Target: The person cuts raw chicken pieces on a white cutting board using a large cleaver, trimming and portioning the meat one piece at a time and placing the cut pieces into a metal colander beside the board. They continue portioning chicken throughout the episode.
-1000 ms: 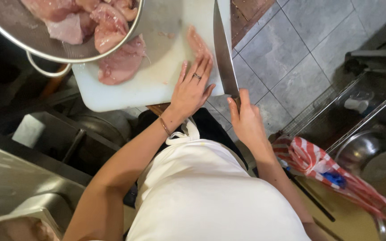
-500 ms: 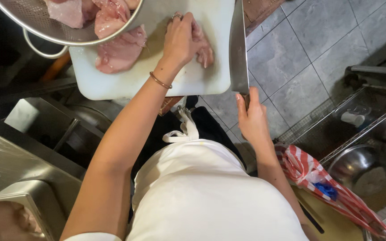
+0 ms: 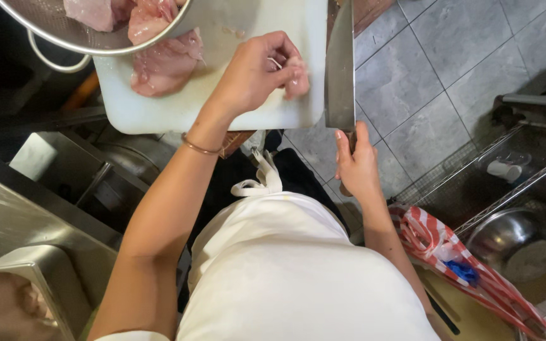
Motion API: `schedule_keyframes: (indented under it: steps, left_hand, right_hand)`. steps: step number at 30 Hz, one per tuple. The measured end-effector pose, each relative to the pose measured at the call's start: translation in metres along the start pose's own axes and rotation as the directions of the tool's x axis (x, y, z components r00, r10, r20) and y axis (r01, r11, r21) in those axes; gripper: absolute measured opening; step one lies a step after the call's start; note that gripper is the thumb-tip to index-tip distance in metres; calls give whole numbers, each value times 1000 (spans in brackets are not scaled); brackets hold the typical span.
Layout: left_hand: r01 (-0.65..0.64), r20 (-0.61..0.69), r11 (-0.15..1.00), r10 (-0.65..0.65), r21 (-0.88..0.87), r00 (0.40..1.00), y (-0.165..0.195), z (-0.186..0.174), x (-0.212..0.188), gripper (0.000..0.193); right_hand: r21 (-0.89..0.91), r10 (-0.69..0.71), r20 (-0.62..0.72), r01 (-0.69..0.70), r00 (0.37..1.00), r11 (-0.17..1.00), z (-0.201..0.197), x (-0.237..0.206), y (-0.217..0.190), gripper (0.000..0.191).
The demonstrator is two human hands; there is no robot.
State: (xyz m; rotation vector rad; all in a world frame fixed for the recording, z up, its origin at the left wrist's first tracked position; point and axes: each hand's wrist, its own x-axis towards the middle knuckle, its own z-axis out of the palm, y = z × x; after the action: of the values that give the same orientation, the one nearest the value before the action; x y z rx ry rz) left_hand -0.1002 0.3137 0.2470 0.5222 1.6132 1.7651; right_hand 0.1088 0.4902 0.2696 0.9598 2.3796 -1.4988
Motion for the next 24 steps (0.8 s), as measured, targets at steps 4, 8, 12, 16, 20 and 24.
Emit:
schedule_keyframes:
  steps: [4,8,12,16,20,24]
  left_hand:
    - [-67,-112,944,108,323,988,-11,-14,9,17]
    - [8,-337,775,265,632,904,-33,-27,2,31]
    - [-111,-305,781,365,614,880,-50,-12,-28,33]
    - [-51,-298,793,287,607,910,-60,3,-40,36]
    - [-17,-340,820,256,572,905,-65,4,-39,29]
    - [-45,-333,835,267,548,904,-71,1,-37,23]
  right_hand:
    - [52,10,11,-11,1000,999,1,1,1,19]
    - [-21,17,16,-16,1000,1000,12,-3,-9,20]
    - [-177,-232,0,228,973,957,33,-14,-23,21]
    - [-112,38,52,-32,998,993,63,-21,-35,22]
    - [-158,-80,36,85,996,984,85,-28,-40,20]
    - [-199,-98,-24,91,995,976,107,-33,-39,22]
